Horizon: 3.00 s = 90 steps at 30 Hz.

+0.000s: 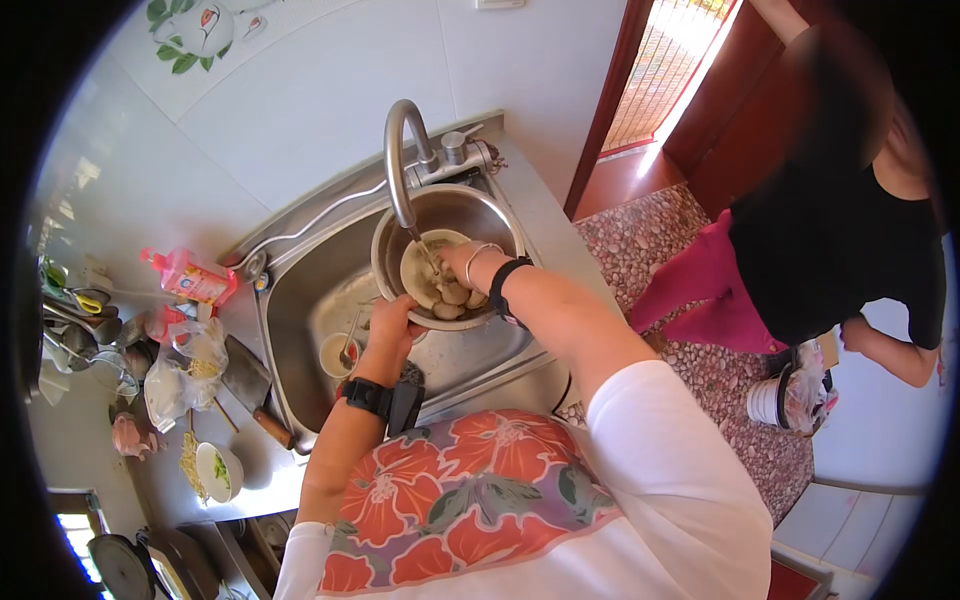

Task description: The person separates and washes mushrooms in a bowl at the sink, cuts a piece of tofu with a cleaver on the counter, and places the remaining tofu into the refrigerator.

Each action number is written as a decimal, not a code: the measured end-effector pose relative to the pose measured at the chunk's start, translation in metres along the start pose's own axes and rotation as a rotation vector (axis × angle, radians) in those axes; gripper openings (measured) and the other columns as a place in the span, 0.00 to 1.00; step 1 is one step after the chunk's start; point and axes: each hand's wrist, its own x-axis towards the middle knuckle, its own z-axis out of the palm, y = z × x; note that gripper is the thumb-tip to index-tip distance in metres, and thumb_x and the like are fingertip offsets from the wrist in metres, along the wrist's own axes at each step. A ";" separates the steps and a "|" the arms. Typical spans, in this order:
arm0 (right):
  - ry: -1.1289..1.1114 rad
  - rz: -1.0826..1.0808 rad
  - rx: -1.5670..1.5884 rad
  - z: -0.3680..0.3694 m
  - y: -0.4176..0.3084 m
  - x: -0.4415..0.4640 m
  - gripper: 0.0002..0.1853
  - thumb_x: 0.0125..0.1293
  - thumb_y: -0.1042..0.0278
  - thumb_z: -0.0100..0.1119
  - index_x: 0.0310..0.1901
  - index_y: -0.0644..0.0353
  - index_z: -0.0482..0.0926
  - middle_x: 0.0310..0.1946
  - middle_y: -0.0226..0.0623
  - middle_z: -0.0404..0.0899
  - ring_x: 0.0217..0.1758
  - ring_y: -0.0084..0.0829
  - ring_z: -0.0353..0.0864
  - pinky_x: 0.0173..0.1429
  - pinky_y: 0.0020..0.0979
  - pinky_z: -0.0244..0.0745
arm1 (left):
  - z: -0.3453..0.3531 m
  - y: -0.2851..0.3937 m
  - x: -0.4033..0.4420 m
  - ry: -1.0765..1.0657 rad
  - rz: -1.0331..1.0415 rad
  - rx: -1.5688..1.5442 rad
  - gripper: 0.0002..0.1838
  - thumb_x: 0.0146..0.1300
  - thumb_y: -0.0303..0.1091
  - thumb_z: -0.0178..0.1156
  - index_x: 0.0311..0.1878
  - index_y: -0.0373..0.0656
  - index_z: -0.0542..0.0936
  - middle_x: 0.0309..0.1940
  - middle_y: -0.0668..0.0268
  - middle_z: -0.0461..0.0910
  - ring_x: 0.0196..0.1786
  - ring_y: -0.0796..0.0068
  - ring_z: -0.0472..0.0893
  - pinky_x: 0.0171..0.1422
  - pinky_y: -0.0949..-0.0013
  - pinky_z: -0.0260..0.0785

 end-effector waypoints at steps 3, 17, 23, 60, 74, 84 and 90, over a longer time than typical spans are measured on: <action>-0.026 0.134 0.293 -0.012 0.006 0.004 0.26 0.49 0.72 0.60 0.54 0.52 0.71 0.41 0.46 0.80 0.48 0.40 0.79 0.51 0.38 0.74 | -0.002 0.001 -0.006 0.026 -0.011 -0.038 0.17 0.50 0.23 0.53 0.46 0.33 0.71 0.35 0.57 0.78 0.32 0.62 0.82 0.29 0.63 0.79; -0.120 -0.484 0.076 0.007 -0.025 -0.027 0.15 0.50 0.66 0.59 0.42 0.51 0.81 0.39 0.40 0.81 0.45 0.43 0.80 0.49 0.40 0.72 | -0.015 -0.015 0.006 0.050 -0.028 -0.056 0.12 0.49 0.23 0.53 0.39 0.30 0.72 0.31 0.53 0.77 0.33 0.56 0.81 0.32 0.54 0.78; 0.272 -0.182 0.177 0.044 0.037 0.029 0.13 0.56 0.56 0.54 0.38 0.52 0.81 0.33 0.46 0.81 0.35 0.42 0.81 0.41 0.40 0.75 | -0.036 -0.051 0.031 -0.013 -0.041 -0.127 0.19 0.50 0.32 0.58 0.46 0.36 0.73 0.40 0.57 0.77 0.42 0.59 0.80 0.32 0.58 0.77; 0.234 0.158 0.610 0.081 0.017 -0.070 0.18 0.51 0.60 0.55 0.44 0.55 0.78 0.42 0.48 0.78 0.47 0.45 0.77 0.52 0.41 0.70 | 0.010 -0.054 0.128 -0.489 -0.019 0.297 0.12 0.57 0.29 0.57 0.45 0.47 0.71 0.24 0.69 0.72 0.24 0.71 0.74 0.28 0.63 0.70; 0.586 0.108 0.323 0.139 -0.006 -0.137 0.13 0.52 0.65 0.56 0.41 0.56 0.78 0.48 0.43 0.73 0.55 0.42 0.71 0.61 0.37 0.66 | -0.056 0.131 0.021 -0.197 0.485 0.072 0.38 0.54 0.28 0.59 0.68 0.41 0.55 0.48 0.58 0.71 0.47 0.67 0.71 0.50 0.59 0.66; 0.414 0.108 0.358 0.108 -0.005 -0.137 0.15 0.52 0.62 0.56 0.41 0.57 0.79 0.48 0.42 0.74 0.53 0.41 0.72 0.58 0.37 0.68 | -0.085 0.136 0.001 -0.322 0.672 0.445 0.24 0.61 0.35 0.56 0.60 0.41 0.67 0.50 0.59 0.74 0.48 0.70 0.74 0.50 0.67 0.69; 0.370 -0.035 -0.078 0.083 0.030 -0.159 0.11 0.56 0.62 0.55 0.37 0.58 0.80 0.44 0.38 0.76 0.60 0.40 0.66 0.67 0.41 0.56 | -0.080 0.011 0.019 -0.382 0.309 1.125 0.21 0.58 0.40 0.57 0.50 0.38 0.77 0.43 0.58 0.80 0.43 0.68 0.78 0.47 0.67 0.71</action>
